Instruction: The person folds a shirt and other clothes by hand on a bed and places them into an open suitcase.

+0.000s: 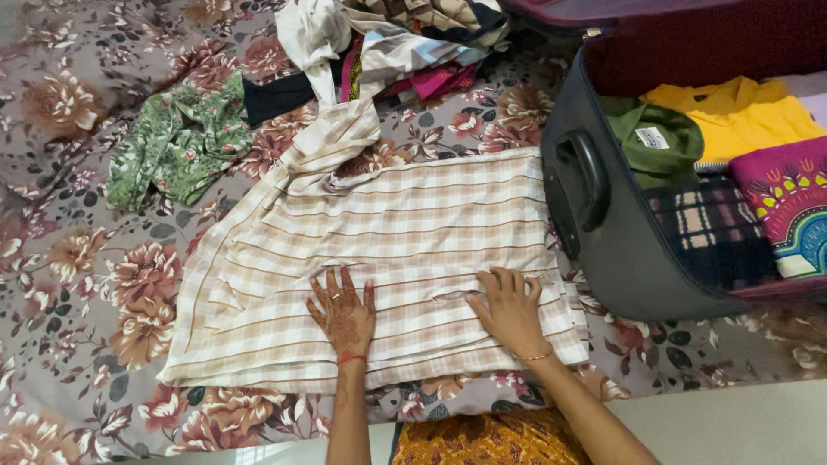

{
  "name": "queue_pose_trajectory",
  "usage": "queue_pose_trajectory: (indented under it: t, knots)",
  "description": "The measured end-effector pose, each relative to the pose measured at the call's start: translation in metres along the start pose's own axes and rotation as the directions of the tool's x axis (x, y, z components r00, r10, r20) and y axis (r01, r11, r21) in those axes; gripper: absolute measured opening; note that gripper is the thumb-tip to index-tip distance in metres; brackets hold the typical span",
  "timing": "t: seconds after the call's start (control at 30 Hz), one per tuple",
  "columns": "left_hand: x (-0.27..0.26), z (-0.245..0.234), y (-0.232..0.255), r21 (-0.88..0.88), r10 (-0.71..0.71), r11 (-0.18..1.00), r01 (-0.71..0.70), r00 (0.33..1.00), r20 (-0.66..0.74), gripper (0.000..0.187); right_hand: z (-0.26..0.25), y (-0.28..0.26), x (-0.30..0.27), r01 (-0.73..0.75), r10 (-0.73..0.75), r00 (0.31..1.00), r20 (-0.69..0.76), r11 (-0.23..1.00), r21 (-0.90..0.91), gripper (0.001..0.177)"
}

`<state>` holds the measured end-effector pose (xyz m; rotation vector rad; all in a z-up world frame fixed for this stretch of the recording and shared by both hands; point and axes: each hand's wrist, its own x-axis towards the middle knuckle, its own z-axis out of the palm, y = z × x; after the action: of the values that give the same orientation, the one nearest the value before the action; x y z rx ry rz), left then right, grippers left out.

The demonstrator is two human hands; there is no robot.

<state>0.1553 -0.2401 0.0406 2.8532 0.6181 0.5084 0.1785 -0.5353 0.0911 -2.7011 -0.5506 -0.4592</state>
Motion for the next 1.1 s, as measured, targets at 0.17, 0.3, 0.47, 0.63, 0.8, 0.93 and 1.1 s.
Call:
queue_pose_trajectory:
  t: [0.17,0.3,0.47,0.63,0.8,0.93,1.1]
  knots:
    - [0.006,-0.026,0.013,-0.034,-0.023,0.999,0.023,1.000,-0.016,0.062,0.003,0.012,0.023,-0.187,0.179,0.926,0.332,0.982,-0.010,0.043]
    - [0.033,-0.041,0.028,-0.070,-0.146,0.985,0.155,0.982,0.120,0.044,0.030,0.058,0.077,-0.184,0.151,0.966,0.211,0.971,0.150,0.031]
    - [0.097,0.010,0.033,-0.204,0.100,0.973,-0.112,0.993,-0.066,0.044,0.075,0.101,0.154,-0.118,0.122,0.990,-0.068,0.991,0.059,0.050]
    - [0.175,0.062,0.028,-0.062,0.285,0.956,-0.286,0.958,-0.022,0.053,0.103,0.132,0.203,-0.099,0.088,0.991,-0.097,0.988,-0.117,0.066]
    - [0.221,0.069,0.004,-0.043,0.290,0.956,-0.289,0.956,0.028,0.060,0.108,0.163,0.217,-0.089,0.089,0.996,-0.004,0.992,-0.093,0.071]
    - [0.249,0.071,-0.011,-0.043,0.328,0.943,-0.329,0.944,-0.021,0.054,0.109,0.163,0.223,-0.157,0.165,0.984,0.073,0.983,-0.096,0.068]
    - [0.251,0.071,-0.010,-0.104,0.239,0.965,-0.241,0.971,-0.029,0.042,0.104,0.161,0.227,-0.180,0.195,0.975,0.107,0.974,-0.138,0.068]
